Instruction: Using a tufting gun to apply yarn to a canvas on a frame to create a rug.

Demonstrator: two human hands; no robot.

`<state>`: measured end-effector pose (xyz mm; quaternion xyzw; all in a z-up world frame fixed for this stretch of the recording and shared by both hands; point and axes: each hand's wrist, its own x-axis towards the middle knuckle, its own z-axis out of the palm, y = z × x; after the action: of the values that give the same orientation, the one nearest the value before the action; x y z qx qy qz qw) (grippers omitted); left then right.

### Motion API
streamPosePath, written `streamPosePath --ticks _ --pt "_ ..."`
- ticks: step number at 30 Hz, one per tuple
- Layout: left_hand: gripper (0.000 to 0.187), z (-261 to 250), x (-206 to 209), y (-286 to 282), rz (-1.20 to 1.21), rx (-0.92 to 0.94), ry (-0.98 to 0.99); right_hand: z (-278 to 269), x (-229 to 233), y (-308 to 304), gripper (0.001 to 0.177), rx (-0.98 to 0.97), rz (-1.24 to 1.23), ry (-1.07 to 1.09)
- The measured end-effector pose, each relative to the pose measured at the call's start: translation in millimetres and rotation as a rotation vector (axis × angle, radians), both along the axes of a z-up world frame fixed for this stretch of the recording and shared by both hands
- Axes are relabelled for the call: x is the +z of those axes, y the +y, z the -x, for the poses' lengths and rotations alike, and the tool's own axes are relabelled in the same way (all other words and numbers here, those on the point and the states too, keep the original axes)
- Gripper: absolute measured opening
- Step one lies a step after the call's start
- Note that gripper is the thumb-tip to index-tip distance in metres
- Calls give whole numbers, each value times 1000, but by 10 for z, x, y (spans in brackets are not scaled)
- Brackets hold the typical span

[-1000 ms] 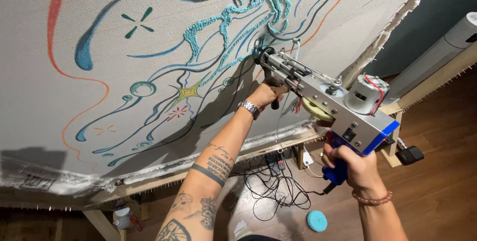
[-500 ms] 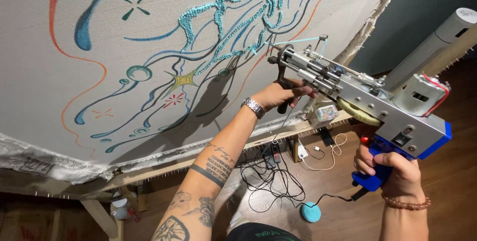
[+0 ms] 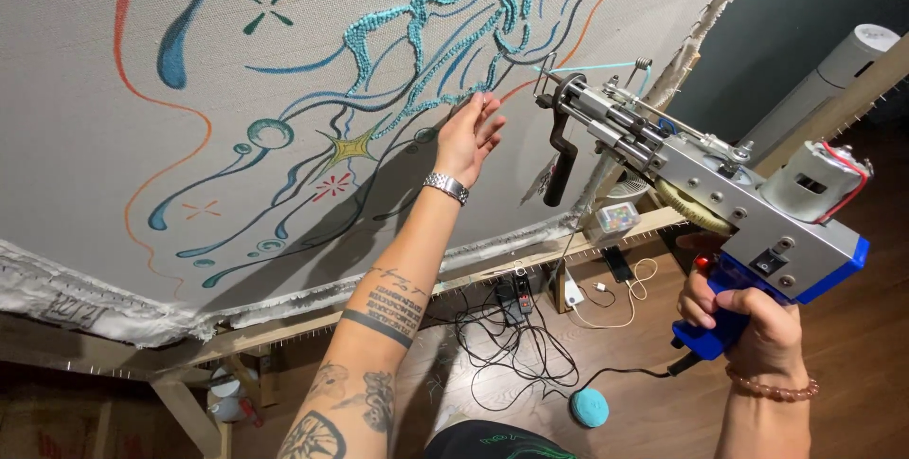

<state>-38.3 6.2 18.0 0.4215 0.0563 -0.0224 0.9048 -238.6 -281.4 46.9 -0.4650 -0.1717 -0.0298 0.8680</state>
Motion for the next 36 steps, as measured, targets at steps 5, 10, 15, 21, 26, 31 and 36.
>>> streamPosePath --ticks 5,10,15,21,26,31,36 --pt "14 52 -287 -12 -638 -146 -179 12 -33 18 55 -26 -14 47" --pt "83 67 -501 92 -1087 -816 -500 -30 -124 29 50 -2 -25 106" --pt "71 226 -519 -268 -589 -682 -425 -85 -208 86 51 17 -18 180" --pt "34 325 -487 -493 -524 -379 -297 -146 -162 161 44 -10 50 215" --pt "24 364 -461 -474 -513 -292 -296 -170 -127 198 34 -116 124 268" --pt "38 323 -640 -438 -475 -210 -302 -229 -94 121 22 -165 390 485" --pt "32 301 -762 -484 -440 -181 -345 -177 -95 244 31 -329 334 385"
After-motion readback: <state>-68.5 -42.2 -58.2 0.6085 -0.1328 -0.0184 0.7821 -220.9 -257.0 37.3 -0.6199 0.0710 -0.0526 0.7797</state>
